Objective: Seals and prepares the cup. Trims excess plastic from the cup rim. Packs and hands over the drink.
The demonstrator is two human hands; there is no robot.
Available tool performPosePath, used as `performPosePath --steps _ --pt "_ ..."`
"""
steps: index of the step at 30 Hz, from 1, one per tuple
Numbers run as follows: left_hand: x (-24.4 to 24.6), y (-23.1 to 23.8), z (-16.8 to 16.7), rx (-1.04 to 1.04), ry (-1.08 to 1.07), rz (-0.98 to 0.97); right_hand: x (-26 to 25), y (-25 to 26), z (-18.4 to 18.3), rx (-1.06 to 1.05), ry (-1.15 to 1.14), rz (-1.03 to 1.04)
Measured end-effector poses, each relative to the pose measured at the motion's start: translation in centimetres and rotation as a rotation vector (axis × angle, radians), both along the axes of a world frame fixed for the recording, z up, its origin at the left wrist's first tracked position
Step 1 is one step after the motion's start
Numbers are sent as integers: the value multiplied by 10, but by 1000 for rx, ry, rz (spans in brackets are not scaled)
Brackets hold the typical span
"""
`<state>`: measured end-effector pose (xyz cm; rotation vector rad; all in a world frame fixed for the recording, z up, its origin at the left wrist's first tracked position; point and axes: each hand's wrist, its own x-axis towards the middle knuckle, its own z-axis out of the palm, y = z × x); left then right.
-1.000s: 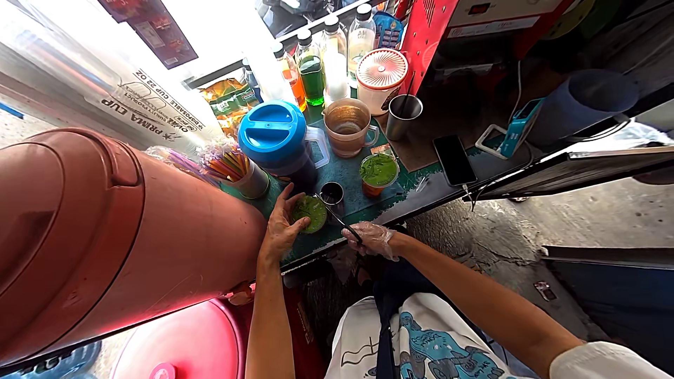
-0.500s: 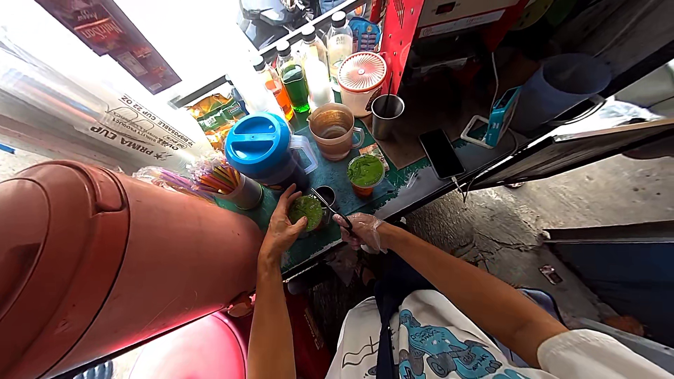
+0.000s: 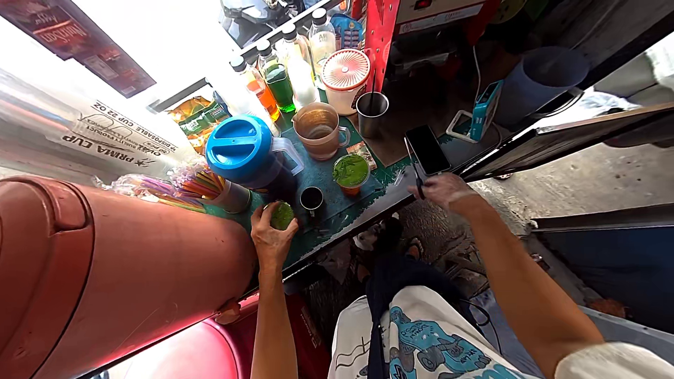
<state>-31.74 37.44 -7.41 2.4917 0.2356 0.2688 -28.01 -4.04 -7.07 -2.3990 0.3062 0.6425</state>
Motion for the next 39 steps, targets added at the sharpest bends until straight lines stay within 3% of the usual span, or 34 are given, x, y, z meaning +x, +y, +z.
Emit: performPosePath --steps 2,5,7,9,11,13,16,19,22,24,28,33,36,39 --pt "-4 -7 6 124 -63 -37 38 7 -15 -149 30 -66" --pt "-21 -42 11 169 -189 -295 84 21 -45 -225 -54 -168" --pt "-34 -70 -14 216 24 -444 98 22 -58 -230 -142 -203" --pt "-41 -89 -54 302 267 -446 95 24 -51 -225 -192 -142" --pt "-47 -96 -93 246 221 -368 72 36 -39 -230 -164 9" --pt "-56 -101 -109 146 71 -316 45 55 -64 -214 -142 98" --pt "-57 -129 -92 42 -65 -367 21 62 -108 -83 -321 167" --pt "-44 -185 -65 -105 -130 -400 8 37 -79 345 -239 72" --pt "-21 -246 -42 -247 -83 -468 -15 -4 -29 715 -64 -36" --pt "-8 -294 -28 -293 -19 -536 -30 -43 -16 730 -73 -25" --pt "20 -393 -9 -303 215 -831 -44 -143 -34 704 -209 -263" --pt "51 -525 -23 -185 110 -1200 -37 -280 -56 697 -368 -577" --pt "63 -578 -28 -326 84 -1179 -11 -364 -42 671 -384 -594" --pt "65 -601 -35 -376 26 -1043 36 -453 -29 486 -360 -738"
